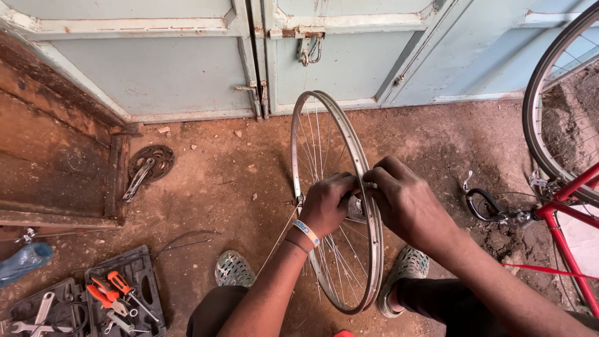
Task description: The person is sitting on the ground and working on a bicycle wheel, using a tool to tighten or adjust the spokes. The person rotates the wheel to access different sections and continues the adjustment process throughout the video.
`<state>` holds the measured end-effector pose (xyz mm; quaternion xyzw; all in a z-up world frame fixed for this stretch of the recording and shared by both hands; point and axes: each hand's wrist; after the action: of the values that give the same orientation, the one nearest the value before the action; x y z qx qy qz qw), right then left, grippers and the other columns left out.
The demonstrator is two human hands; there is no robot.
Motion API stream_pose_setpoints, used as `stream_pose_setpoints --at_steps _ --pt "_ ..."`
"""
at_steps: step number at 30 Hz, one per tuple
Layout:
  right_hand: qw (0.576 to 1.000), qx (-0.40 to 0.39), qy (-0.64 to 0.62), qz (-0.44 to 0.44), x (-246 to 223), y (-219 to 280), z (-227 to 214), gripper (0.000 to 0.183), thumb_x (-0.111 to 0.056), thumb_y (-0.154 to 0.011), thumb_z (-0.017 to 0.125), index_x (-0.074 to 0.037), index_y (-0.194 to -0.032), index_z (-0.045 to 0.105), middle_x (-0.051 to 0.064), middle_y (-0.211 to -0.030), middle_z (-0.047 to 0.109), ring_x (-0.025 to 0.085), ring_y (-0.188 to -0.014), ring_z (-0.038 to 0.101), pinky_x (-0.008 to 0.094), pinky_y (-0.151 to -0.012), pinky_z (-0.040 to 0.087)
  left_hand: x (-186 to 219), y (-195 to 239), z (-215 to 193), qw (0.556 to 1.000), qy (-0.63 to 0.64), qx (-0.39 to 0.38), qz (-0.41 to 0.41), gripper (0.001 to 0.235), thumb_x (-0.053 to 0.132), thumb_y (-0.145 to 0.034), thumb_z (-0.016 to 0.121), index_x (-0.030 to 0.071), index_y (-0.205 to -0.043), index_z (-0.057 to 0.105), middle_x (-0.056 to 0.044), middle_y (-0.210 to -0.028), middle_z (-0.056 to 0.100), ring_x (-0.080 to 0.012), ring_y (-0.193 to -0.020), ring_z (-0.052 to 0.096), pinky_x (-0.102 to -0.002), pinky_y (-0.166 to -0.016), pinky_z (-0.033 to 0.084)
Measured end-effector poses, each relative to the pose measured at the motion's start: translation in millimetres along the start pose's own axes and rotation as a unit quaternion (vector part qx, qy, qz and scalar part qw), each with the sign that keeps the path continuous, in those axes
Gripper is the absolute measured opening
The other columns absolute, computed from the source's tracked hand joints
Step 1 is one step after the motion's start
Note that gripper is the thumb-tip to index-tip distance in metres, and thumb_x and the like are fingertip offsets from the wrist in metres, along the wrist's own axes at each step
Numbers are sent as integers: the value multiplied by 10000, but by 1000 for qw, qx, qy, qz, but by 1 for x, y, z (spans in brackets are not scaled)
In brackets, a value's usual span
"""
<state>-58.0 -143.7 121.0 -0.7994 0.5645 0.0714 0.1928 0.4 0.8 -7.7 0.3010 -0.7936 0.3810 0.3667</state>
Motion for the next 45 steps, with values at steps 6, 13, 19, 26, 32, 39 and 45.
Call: stream_pose_setpoints --at_steps 6,13,19,26,32,39,45 --pt "994 50 -86 39 25 4 15 108 -5 -844 718 -25 -949 705 153 -837 631 375 -734 719 427 -574 608 3 1 0 1000 6 -3 -8 175 -10 -919 565 146 -894 641 -82 -795 632 -375 -842 689 -453 -706 576" --pt "938 38 -109 327 172 31 136 215 -152 -867 737 -89 -1072 763 154 -776 742 384 -794 746 490 -714 599 -3 9 2 999 43 -9 -23 192 -57 -889 517 97 -840 620 -154 -772 626 -449 -808 675 -503 -696 561" --pt "794 -51 -222 564 265 108 294 227 -83 -785 661 -38 -970 783 158 -587 694 261 -566 735 346 -595 607 9 2 -3 998 62 -5 -1 151 11 -891 558 121 -812 622 -122 -775 626 -390 -806 678 -437 -681 560" --pt "783 -117 -114 601 313 134 371 219 -256 -802 688 -248 -987 803 13 -554 713 222 -662 763 366 -701 599 18 -15 -8 998 69 6 7 149 59 -908 535 111 -813 637 -99 -761 616 -353 -765 674 -410 -638 547" --pt "857 -67 -78 505 298 88 247 342 -178 -840 771 -62 -1161 743 171 -851 777 334 -890 756 475 -859 595 6 -15 -4 995 94 14 -1 162 84 -905 512 84 -847 664 -137 -774 640 -381 -771 677 -437 -656 540" --pt "848 84 -340 398 119 27 23 396 -126 -983 643 148 -1263 585 348 -1071 691 384 -923 714 517 -821 581 -8 -8 7 996 87 25 5 133 74 -899 538 72 -876 669 -150 -790 645 -399 -814 686 -462 -696 549" --pt "813 236 -380 373 96 91 49 218 -127 -1042 647 70 -1133 668 219 -886 721 266 -761 726 405 -695 603 -17 -4 16 996 81 39 2 109 49 -936 546 89 -885 634 -136 -796 632 -396 -840 683 -456 -742 555"
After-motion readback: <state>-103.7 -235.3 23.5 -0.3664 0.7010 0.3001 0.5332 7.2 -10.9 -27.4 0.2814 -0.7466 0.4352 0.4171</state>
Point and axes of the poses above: each hand's wrist, its own y-axis away from the middle knuckle, its own z-axis out of the palm, x = y × z
